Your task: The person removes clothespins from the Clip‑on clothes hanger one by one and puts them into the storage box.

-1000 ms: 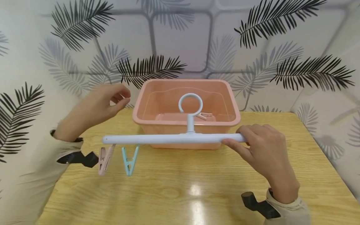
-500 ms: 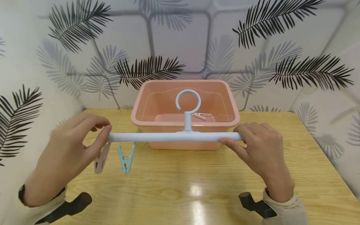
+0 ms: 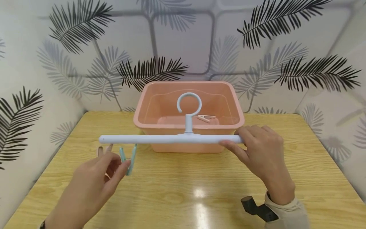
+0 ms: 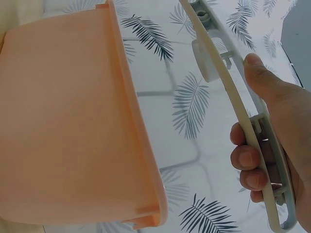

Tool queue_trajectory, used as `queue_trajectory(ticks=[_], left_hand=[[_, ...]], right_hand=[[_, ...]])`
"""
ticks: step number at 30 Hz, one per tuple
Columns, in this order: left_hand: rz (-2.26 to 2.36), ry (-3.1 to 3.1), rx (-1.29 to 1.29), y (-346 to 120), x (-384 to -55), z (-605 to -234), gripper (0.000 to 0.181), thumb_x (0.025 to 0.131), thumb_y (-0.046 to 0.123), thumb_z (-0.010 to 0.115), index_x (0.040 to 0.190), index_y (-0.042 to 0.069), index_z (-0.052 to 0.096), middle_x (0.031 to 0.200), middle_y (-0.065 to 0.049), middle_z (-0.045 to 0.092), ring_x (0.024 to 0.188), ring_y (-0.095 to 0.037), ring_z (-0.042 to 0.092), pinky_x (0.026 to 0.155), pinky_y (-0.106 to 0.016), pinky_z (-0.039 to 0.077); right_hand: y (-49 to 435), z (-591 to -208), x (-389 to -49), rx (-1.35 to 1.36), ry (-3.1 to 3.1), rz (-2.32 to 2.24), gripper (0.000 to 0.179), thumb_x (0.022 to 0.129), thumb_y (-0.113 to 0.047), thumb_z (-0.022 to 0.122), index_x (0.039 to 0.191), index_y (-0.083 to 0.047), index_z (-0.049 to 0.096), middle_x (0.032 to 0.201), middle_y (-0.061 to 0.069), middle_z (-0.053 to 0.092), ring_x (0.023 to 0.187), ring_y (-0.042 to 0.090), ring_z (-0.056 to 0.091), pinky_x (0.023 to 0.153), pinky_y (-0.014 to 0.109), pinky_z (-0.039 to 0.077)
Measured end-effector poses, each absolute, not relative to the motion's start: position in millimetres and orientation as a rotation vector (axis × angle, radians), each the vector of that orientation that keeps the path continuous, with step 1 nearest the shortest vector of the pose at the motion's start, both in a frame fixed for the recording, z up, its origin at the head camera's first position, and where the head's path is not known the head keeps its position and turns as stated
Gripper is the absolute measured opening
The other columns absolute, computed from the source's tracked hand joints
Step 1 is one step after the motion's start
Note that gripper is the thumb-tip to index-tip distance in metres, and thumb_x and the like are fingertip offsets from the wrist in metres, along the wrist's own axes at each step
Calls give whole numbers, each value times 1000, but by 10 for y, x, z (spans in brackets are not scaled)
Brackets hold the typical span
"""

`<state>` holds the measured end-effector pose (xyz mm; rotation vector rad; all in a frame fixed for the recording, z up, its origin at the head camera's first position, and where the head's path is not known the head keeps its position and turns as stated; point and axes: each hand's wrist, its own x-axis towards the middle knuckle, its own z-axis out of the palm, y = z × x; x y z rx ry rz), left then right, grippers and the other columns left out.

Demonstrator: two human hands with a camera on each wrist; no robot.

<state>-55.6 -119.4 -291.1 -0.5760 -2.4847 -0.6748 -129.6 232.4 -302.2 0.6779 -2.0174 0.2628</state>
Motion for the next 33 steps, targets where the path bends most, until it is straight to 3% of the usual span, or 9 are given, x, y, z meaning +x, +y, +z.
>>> queue_trajectory(ticks=[5,8,11,13,15,19,21,26,33], left_hand=[[-712,-2842,-350,-1193,-578,-2941,25,99,27,56,91,3,58,64,3,50,48,-7,44,47,-24,41],[-759,-2946,-352,-1183,-599,-2970,32,103,31,47,92,4,60,62,5,52,86,-32,67,84,-36,52],[-816,-2902,-418,-1150,-607,-3015,33,103,33,44,86,8,60,63,8,58,125,-42,49,114,-51,16],[-860,-2841,-456,-1119,-629,-3045,31,102,32,47,82,11,58,62,9,60,118,-33,58,116,-51,0],[-935,-2805,-443,-1087,-655,-3066,29,101,31,51,83,10,59,65,7,63,92,-19,69,117,-46,4],[-1219,-2748,-380,-1053,-707,-3081,22,98,25,58,95,4,63,78,2,68,63,-2,65,102,-25,39],[-1344,-2699,-356,-1060,-718,-3076,20,97,21,60,100,2,63,80,0,68,60,-1,64,76,-19,52],[-1358,-2557,-358,-1143,-701,-3036,9,91,6,65,97,0,62,72,0,67,54,-1,63,52,-17,52],[-1238,-2522,-415,-1194,-674,-3021,8,88,4,69,90,1,62,67,1,67,53,-3,63,51,-15,50]], right_hand=[[2294,-3036,-1308,697,-2023,248,70,91,-69,37,65,-8,57,53,-4,43,44,11,32,41,30,25],[2295,-3043,-1311,697,-2029,242,70,91,-69,36,65,-7,57,53,-4,43,44,11,33,41,30,25],[2292,-3041,-1313,690,-2031,243,70,92,-68,36,66,-7,57,53,-4,43,44,11,32,41,30,24],[2291,-3044,-1317,683,-2028,242,69,92,-68,36,65,-7,56,53,-4,42,44,11,31,41,30,23],[2289,-3048,-1321,680,-2026,240,69,92,-68,37,65,-7,56,53,-4,41,44,11,30,41,29,23],[2301,-3058,-1328,662,-2025,239,68,92,-68,36,65,-8,55,52,-5,39,44,11,29,40,29,22],[2318,-3065,-1332,652,-2030,243,68,92,-68,36,65,-8,55,52,-5,38,44,12,28,40,30,22],[2364,-3103,-1348,646,-2084,263,66,91,-69,37,68,-10,56,54,-7,38,45,11,30,42,29,22],[2389,-3162,-1369,642,-2132,308,64,89,-72,38,70,-13,57,54,-7,40,46,11,30,42,27,22]])
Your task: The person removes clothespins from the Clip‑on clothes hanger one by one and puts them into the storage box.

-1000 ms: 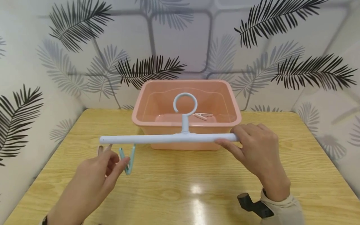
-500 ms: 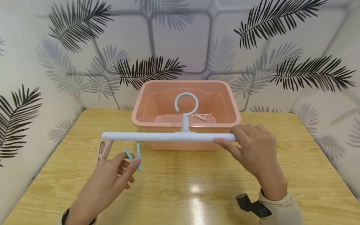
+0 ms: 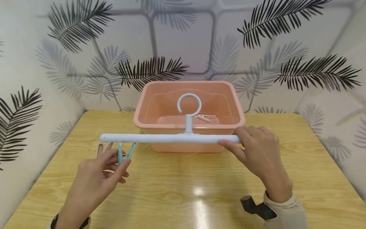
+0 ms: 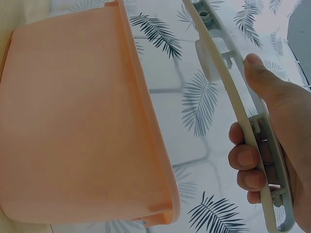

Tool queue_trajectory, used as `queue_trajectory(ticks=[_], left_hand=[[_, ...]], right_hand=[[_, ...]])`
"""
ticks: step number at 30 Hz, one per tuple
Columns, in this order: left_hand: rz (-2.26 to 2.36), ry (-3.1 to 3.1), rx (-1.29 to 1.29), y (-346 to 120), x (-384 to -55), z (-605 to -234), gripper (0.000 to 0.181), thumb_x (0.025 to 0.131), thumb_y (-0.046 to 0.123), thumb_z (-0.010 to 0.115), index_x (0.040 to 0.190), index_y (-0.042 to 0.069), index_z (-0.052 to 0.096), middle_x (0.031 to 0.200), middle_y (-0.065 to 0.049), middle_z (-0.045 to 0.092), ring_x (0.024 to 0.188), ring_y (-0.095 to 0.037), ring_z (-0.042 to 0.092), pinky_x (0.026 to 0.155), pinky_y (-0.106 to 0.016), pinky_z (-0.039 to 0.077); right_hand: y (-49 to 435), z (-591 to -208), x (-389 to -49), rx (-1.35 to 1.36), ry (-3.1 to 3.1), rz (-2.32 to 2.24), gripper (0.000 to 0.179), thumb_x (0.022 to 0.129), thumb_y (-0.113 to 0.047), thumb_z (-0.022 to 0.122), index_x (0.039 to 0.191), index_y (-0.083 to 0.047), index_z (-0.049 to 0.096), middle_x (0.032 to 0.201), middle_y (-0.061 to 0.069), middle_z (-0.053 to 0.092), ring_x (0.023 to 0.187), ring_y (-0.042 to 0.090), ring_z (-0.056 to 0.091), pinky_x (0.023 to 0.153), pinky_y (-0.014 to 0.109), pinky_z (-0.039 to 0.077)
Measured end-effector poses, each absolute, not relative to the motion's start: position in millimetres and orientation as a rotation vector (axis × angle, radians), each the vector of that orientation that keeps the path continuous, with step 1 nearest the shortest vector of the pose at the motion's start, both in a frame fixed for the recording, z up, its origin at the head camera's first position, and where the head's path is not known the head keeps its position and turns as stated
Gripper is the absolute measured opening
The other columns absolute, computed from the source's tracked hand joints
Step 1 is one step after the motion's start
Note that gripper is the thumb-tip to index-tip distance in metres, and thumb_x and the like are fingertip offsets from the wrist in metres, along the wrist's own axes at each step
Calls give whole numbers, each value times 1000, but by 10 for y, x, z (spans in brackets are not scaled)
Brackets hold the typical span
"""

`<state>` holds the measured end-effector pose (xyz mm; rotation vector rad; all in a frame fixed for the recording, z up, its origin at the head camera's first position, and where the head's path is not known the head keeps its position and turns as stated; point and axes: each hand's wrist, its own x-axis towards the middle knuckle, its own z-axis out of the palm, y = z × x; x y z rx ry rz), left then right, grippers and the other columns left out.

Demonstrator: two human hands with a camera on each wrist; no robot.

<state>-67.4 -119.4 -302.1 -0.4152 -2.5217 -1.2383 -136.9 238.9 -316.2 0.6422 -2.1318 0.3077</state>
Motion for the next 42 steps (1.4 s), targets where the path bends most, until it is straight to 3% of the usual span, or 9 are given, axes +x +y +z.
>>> queue_trajectory(ticks=[14,18,23,27,36,42], left_hand=[[-849,-2457,-473,-1194,-664,-3060,14,82,-1,74,91,-4,64,75,-10,69,60,-13,68,54,-18,52],[-680,-2374,-489,-1175,-649,-3093,17,78,-2,77,83,-1,60,64,-5,65,52,-11,63,46,-22,50],[-563,-2342,-431,-1167,-647,-3104,18,75,-4,77,80,-2,60,57,-4,59,44,-11,54,40,-27,43],[-547,-2353,-403,-1176,-649,-3104,17,74,-3,78,80,-2,62,57,-5,61,44,-11,54,40,-28,44],[-581,-2372,-433,-1167,-637,-3098,17,74,-1,80,83,0,65,61,-2,63,48,-11,57,45,-28,46],[-594,-2418,-424,-1170,-598,-3099,16,75,2,80,82,2,65,59,1,60,49,-6,52,46,-25,44]], right_hand=[[2392,-3155,-1369,668,-2156,296,65,88,-73,37,70,-14,59,54,-8,42,45,11,34,41,28,25],[2374,-3140,-1367,671,-2153,280,67,88,-73,37,71,-13,60,54,-7,43,44,12,35,41,29,25],[2362,-3123,-1375,656,-2164,234,67,88,-75,34,65,-15,54,50,-8,35,41,11,28,39,26,18],[2375,-3130,-1384,632,-2150,218,68,88,-76,33,63,-15,52,49,-8,32,41,10,25,39,25,14],[2390,-3160,-1387,635,-2131,237,67,87,-75,35,65,-15,55,50,-8,35,41,11,28,40,26,18],[2395,-3182,-1379,637,-2125,238,68,87,-75,35,65,-14,55,49,-8,36,41,10,28,40,26,19]])
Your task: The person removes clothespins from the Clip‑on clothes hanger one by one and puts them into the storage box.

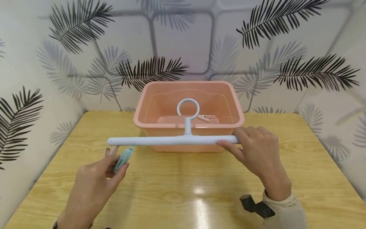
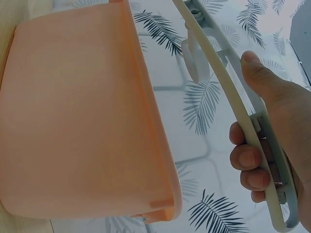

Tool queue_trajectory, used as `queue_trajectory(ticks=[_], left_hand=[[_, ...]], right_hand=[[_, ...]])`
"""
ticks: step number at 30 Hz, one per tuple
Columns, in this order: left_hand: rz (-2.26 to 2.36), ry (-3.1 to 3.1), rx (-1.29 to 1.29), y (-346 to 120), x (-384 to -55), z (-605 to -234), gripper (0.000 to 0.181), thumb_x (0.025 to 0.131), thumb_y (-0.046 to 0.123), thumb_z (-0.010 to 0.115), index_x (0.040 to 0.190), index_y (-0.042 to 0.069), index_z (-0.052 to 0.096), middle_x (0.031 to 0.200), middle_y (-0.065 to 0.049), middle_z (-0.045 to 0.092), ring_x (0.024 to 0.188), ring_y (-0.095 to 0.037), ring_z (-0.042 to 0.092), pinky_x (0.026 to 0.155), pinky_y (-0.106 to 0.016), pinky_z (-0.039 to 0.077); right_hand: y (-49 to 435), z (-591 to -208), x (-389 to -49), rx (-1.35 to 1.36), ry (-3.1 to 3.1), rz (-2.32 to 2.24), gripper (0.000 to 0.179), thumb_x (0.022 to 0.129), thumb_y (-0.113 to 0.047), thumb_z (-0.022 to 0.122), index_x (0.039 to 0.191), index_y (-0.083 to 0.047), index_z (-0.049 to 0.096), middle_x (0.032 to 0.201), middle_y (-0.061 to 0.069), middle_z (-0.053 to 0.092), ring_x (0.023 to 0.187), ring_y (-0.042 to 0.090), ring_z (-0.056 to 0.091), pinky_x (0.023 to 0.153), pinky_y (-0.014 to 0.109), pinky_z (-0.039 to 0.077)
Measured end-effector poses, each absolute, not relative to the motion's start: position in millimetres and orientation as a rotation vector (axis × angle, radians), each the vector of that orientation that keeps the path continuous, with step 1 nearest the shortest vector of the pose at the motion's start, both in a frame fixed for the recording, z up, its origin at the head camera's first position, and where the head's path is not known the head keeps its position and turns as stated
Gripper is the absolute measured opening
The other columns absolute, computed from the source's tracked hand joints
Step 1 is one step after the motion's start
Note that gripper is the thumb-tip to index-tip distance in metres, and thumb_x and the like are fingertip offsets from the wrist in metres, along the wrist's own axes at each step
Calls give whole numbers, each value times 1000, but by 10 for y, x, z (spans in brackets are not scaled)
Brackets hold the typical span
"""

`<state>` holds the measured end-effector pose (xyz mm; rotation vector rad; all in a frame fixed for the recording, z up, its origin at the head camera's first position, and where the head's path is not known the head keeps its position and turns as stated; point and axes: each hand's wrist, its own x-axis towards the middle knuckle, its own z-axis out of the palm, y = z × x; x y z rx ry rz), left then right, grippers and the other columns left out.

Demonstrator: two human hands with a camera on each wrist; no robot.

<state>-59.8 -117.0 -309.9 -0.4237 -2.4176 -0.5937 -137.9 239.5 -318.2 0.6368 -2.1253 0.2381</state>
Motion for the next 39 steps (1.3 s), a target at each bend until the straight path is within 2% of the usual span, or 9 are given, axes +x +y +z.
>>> queue_trajectory(ticks=[8,21,30,39], left_hand=[[-606,-2465,-424,-1182,-570,-3082,16,76,4,81,84,3,66,64,1,63,53,-6,55,49,-25,47],[-599,-2460,-429,-1228,-547,-3068,19,74,5,82,79,8,64,60,8,53,52,-1,43,47,-20,40],[-594,-2450,-444,-1228,-515,-3068,20,73,4,83,82,8,66,67,3,65,58,-7,61,52,-24,50],[-598,-2442,-470,-1258,-491,-3019,20,74,4,82,85,9,67,72,4,67,62,-7,64,55,-24,52]], right_hand=[[2387,-3162,-1380,643,-2094,254,68,88,-74,36,65,-13,56,49,-7,36,42,10,27,39,26,19],[2380,-3165,-1391,638,-2104,252,68,88,-74,36,65,-14,55,49,-7,36,42,9,25,40,26,18],[2375,-3173,-1389,634,-2087,253,68,88,-74,35,64,-13,55,49,-7,36,42,9,25,40,26,18],[2378,-3172,-1385,631,-2101,254,69,88,-75,36,65,-13,56,49,-7,36,42,9,26,40,26,18]])
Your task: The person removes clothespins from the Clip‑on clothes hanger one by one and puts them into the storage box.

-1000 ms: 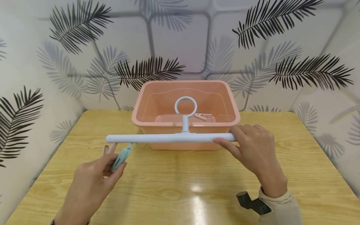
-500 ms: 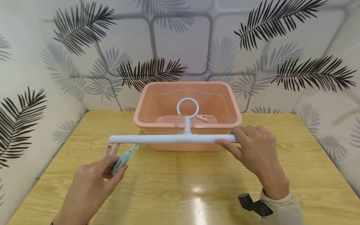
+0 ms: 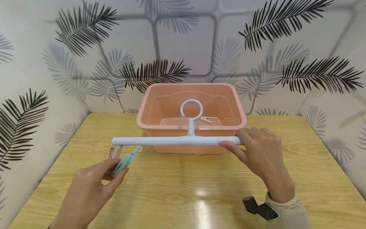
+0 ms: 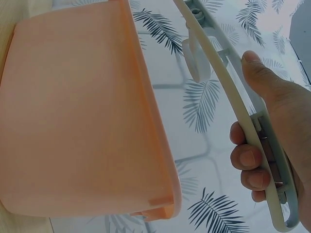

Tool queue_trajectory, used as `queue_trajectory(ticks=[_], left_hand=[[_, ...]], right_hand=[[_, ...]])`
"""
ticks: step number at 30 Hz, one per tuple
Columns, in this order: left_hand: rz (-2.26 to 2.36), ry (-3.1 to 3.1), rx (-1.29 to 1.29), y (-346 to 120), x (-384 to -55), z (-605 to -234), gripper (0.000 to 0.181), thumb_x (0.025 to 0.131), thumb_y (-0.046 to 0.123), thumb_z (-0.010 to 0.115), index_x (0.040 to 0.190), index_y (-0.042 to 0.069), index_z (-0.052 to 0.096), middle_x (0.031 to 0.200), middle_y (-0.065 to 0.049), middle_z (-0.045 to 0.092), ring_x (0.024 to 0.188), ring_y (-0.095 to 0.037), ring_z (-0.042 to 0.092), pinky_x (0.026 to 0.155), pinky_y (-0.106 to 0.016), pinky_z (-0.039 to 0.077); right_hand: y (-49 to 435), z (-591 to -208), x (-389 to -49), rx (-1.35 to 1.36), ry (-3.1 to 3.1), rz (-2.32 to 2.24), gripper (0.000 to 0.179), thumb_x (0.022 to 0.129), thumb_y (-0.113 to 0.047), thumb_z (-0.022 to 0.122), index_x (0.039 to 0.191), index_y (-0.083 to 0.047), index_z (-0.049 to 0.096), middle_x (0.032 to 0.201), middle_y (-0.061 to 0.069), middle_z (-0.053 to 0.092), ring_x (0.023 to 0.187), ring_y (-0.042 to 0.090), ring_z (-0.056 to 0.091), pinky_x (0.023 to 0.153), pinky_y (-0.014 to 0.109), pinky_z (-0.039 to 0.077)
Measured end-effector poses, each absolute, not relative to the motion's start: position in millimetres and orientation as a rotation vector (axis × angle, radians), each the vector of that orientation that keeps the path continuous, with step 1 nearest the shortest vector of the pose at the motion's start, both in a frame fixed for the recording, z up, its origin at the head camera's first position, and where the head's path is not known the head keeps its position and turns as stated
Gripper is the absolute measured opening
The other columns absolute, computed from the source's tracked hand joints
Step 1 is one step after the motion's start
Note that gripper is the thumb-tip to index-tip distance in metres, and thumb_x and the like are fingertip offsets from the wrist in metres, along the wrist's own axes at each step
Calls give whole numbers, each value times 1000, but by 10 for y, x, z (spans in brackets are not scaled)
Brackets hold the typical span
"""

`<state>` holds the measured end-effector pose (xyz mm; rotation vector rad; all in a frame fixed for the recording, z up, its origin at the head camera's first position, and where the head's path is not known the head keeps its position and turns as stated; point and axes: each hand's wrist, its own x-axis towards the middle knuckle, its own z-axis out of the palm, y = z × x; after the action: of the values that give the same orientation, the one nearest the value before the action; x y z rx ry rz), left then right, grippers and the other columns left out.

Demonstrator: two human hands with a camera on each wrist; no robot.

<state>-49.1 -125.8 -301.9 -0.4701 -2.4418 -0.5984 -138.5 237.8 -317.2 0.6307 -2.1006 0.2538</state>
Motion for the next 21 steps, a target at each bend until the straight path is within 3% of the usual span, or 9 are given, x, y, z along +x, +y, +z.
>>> queue_trajectory(ticks=[21], left_hand=[[-570,-2381,-532,-1256,-529,-2889,22,72,3,83,86,7,68,75,0,70,62,-7,64,55,-24,52]], right_hand=[[2363,-3114,-1354,651,-2073,253,69,89,-73,35,65,-12,55,49,-7,35,43,6,23,40,25,17]])
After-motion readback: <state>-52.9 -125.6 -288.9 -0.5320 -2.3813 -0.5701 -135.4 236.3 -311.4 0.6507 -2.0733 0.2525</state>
